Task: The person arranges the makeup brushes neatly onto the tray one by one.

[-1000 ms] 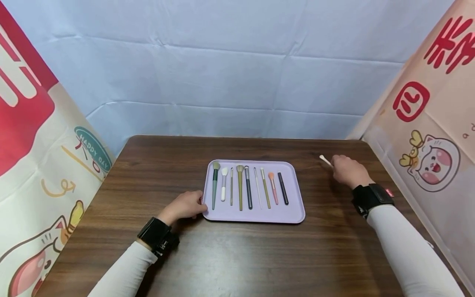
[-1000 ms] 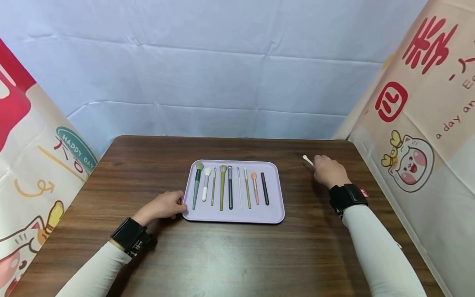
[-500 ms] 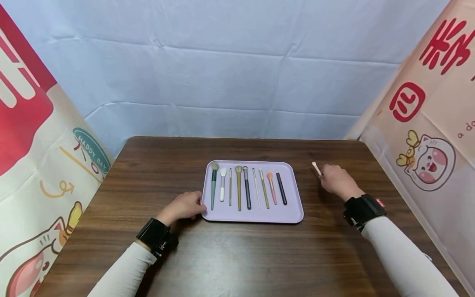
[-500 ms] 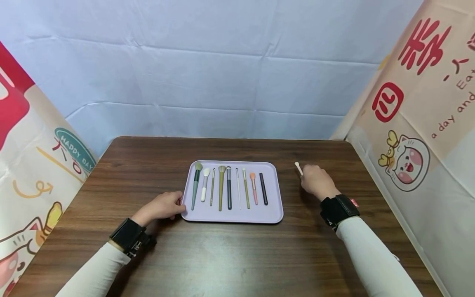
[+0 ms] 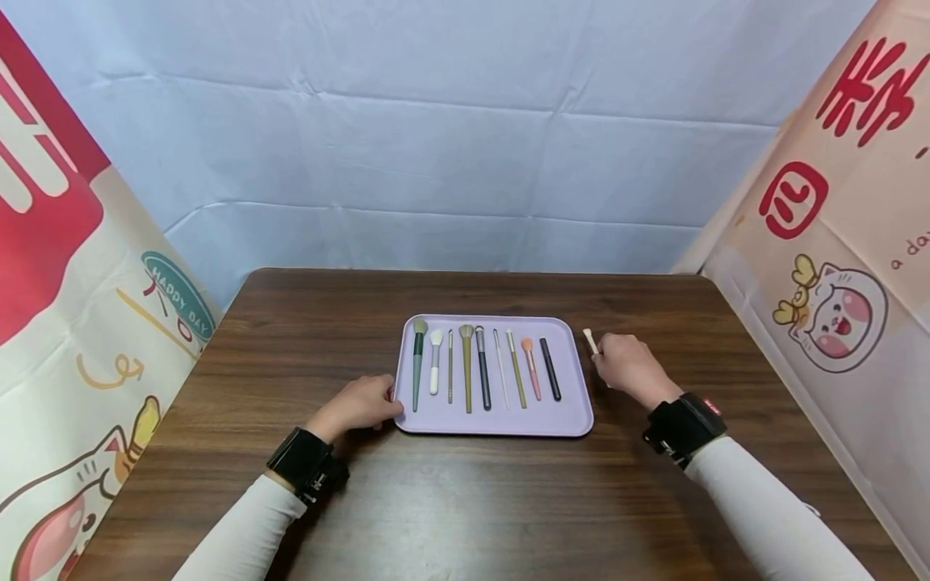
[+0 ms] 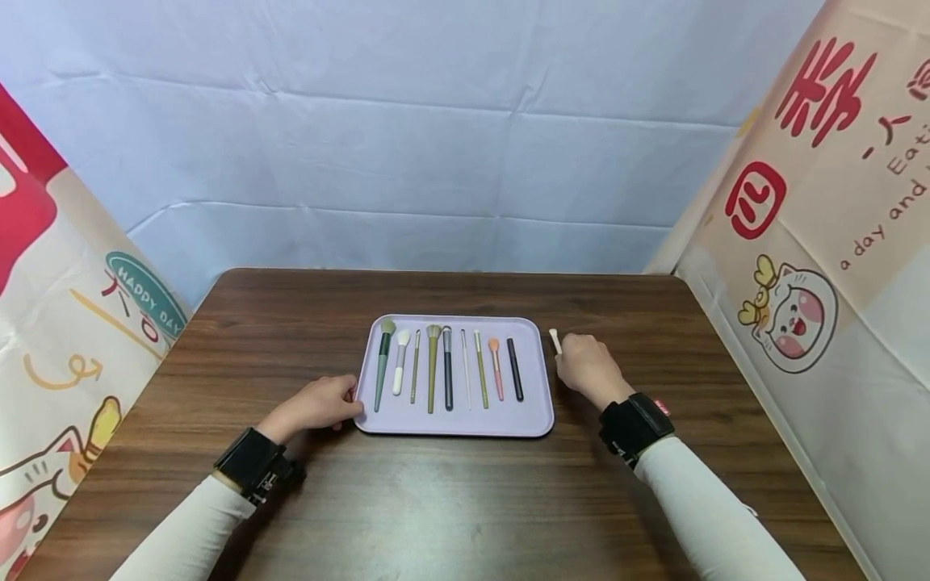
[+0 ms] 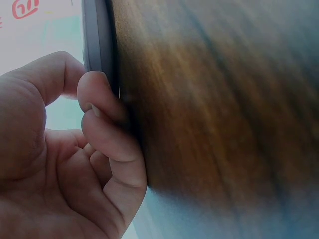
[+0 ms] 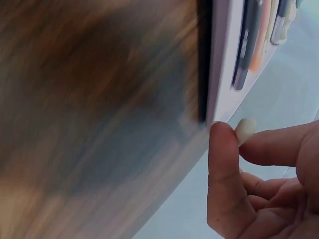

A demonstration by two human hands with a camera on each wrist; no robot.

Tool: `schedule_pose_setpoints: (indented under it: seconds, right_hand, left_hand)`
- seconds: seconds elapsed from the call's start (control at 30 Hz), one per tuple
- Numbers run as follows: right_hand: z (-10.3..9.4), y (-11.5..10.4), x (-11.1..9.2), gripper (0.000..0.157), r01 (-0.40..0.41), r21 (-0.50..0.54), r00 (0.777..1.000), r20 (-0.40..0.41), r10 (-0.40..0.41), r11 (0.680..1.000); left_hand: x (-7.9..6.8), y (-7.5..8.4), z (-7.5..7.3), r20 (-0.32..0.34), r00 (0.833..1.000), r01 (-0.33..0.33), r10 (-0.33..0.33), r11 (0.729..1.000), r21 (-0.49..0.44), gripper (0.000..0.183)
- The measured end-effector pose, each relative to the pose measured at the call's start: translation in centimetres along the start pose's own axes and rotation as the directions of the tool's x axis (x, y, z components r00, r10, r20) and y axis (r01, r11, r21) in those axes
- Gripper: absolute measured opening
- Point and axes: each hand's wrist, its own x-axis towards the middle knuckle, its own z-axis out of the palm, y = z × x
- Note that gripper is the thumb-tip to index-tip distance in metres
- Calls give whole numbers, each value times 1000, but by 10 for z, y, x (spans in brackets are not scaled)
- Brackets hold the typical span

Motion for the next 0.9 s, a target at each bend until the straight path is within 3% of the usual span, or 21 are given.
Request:
schedule_pose_setpoints:
  seconds: [0.47,0.9]
  right_hand:
    - [23,-36,0,26,12,1,998,-65,-12,1000]
    - [36,-41,9,27,-18,-15,999,-47,18,1000]
  left_hand:
    - [0,-1,0,0,1000,8,-8,1000,-4,13]
    - [0,-1,-2,6,1000,7,-7,1000,-5,13]
